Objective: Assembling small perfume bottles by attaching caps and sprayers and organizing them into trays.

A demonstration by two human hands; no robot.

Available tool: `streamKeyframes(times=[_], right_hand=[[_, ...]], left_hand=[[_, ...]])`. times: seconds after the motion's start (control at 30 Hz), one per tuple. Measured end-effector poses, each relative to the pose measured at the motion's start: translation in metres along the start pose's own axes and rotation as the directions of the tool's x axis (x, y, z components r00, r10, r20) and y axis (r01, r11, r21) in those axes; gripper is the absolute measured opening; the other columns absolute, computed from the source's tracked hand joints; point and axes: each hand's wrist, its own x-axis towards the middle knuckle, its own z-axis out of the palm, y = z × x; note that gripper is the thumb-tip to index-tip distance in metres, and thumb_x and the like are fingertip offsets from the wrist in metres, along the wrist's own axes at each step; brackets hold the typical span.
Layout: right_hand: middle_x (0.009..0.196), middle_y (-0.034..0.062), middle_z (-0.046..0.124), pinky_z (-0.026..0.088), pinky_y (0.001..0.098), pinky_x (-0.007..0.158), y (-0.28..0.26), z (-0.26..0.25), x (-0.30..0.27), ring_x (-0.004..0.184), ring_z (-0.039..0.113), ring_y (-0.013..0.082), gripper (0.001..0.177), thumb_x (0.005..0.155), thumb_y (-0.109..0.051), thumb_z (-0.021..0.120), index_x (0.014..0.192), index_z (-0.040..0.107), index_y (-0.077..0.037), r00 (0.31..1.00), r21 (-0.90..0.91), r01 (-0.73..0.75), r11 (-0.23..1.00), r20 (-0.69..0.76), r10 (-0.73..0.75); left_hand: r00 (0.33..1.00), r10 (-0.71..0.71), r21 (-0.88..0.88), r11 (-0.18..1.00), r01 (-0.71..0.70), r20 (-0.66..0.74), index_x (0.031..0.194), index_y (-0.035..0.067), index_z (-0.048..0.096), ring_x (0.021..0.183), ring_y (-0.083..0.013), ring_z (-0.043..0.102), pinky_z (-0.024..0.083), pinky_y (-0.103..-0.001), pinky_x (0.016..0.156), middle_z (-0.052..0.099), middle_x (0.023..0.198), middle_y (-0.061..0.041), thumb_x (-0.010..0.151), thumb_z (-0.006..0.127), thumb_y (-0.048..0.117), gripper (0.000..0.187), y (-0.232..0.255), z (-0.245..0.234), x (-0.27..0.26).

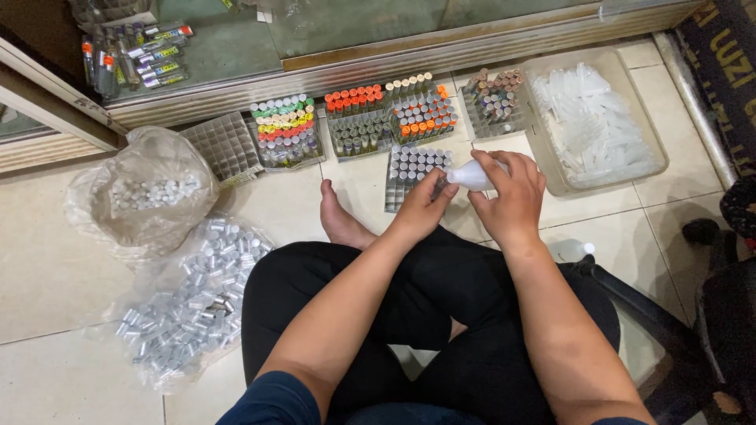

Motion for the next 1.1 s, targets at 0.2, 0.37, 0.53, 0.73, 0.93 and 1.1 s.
streamKeyframes(times=[0.2, 0.37, 0.53, 0.73, 0.93, 1.1], right_hand=[[0.119, 0.0034, 0.064, 0.04, 0.0492, 0.095, -0.002, -0.003, -0.002, 0.126, 0.055, 0.0323, 0.064, 0.073, -0.013, 0.086, 0.133, 0.07, -0.029, 0.996, 0.059, -0.078, 0.995, 0.039, 0.076], [0.119, 0.0015, 0.064, 0.041, 0.0492, 0.097, 0.002, -0.012, -0.006, 0.126, 0.056, 0.0308, 0.064, 0.073, -0.015, 0.085, 0.133, 0.069, -0.031, 0.988, 0.09, -0.145, 0.985, 0.066, 0.139], [0.122, 0.0023, 0.065, 0.042, 0.0486, 0.101, 0.003, -0.021, -0.01, 0.126, 0.056, 0.0298, 0.062, 0.075, -0.017, 0.085, 0.133, 0.069, -0.03, 0.972, 0.166, -0.221, 0.961, 0.113, 0.204], [0.126, 0.0047, 0.066, 0.044, 0.0504, 0.104, -0.003, -0.04, -0.007, 0.126, 0.059, 0.033, 0.063, 0.072, -0.016, 0.084, 0.131, 0.069, -0.028, 0.925, 0.361, -0.376, 0.853, 0.198, 0.324], [0.117, 0.0113, 0.067, 0.052, 0.0404, 0.095, 0.028, -0.047, -0.007, 0.113, 0.063, 0.0266, 0.066, 0.069, -0.015, 0.09, 0.131, 0.066, -0.018, 0.834, 0.534, -0.552, 0.641, 0.365, 0.414], [0.112, 0.0138, 0.07, 0.052, 0.0439, 0.093, 0.048, -0.038, -0.01, 0.108, 0.063, 0.0264, 0.063, 0.069, -0.016, 0.09, 0.127, 0.068, -0.015, 0.809, 0.495, -0.586, 0.642, 0.413, 0.419]], left_hand=[[0.999, 0.032, 0.014, 0.999, -0.033, 0.022, 0.094, 0.009, 0.057, 0.065, -0.021, 0.06, 0.049, -0.034, 0.063, 0.056, 0.068, -0.01, 0.103, 0.061, 0.032, 0.025, 0.002, 0.002, -0.002], [0.997, 0.037, 0.033, 0.999, -0.039, 0.067, 0.095, 0.01, 0.057, 0.068, -0.0212, 0.057, 0.047, -0.034, 0.065, 0.057, 0.071, -0.009, 0.104, 0.059, 0.035, 0.027, 0.011, 0.009, -0.004], [0.997, 0.029, -0.003, 1.0, -0.029, 0.077, 0.091, 0.012, 0.055, 0.068, -0.0162, 0.055, 0.045, -0.029, 0.063, 0.055, 0.069, -0.005, 0.104, 0.06, 0.035, 0.027, 0.009, 0.018, -0.006], [0.993, 0.035, -0.032, 0.999, -0.032, 0.117, 0.092, 0.014, 0.056, 0.07, -0.0135, 0.055, 0.045, -0.028, 0.066, 0.056, 0.073, -0.001, 0.096, 0.073, 0.036, 0.029, 0.015, 0.026, -0.012], [0.979, 0.061, -0.119, 0.992, -0.038, 0.195, 0.091, 0.014, 0.057, 0.067, -0.0068, 0.05, 0.04, -0.021, 0.062, 0.053, 0.071, 0.004, 0.093, 0.076, 0.029, 0.023, 0.04, 0.026, -0.025], [0.968, 0.073, -0.138, 0.99, -0.04, 0.241, 0.092, 0.013, 0.058, 0.068, -0.0055, 0.049, 0.039, -0.019, 0.062, 0.05, 0.072, 0.005, 0.09, 0.078, 0.024, 0.023, 0.058, 0.023, -0.038]])
